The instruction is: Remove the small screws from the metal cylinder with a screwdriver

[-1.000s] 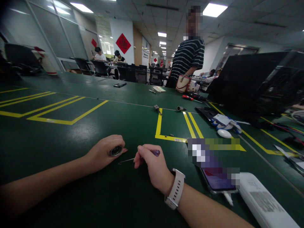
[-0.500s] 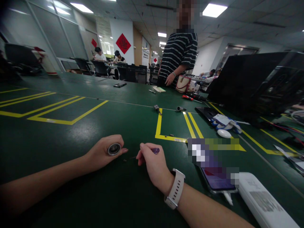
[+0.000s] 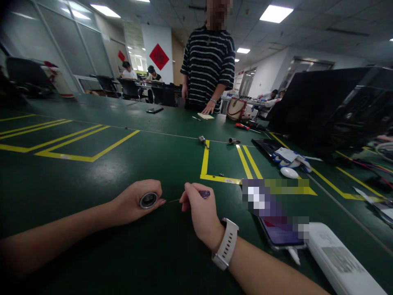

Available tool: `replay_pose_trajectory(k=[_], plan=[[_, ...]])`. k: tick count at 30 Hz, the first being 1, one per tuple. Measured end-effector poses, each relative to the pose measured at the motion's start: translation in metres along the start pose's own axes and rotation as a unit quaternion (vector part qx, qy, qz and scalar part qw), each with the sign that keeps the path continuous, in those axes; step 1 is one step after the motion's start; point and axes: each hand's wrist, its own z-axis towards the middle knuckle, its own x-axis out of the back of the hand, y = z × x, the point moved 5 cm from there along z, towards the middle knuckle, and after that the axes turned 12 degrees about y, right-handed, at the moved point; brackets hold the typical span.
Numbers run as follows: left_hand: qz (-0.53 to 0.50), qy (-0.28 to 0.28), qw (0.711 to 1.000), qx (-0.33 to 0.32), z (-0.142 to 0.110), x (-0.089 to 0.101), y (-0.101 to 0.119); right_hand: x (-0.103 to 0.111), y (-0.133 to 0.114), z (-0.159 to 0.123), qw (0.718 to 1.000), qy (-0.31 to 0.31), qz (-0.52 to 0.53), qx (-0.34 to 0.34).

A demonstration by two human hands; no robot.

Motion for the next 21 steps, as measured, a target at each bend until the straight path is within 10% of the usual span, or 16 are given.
replay_pose_trajectory(k=[14,21], plan=[[0.052,0.100,0.993,0.033,0.000,0.005,-0.011,-0.018,-0.048,-0.035,0.933,-0.155,-0.155,0.284],[0.084,0.095,0.992,0.008,0.001,0.005,-0.007,-0.022,-0.043,-0.038,0.925,-0.154,-0.186,0.294]])
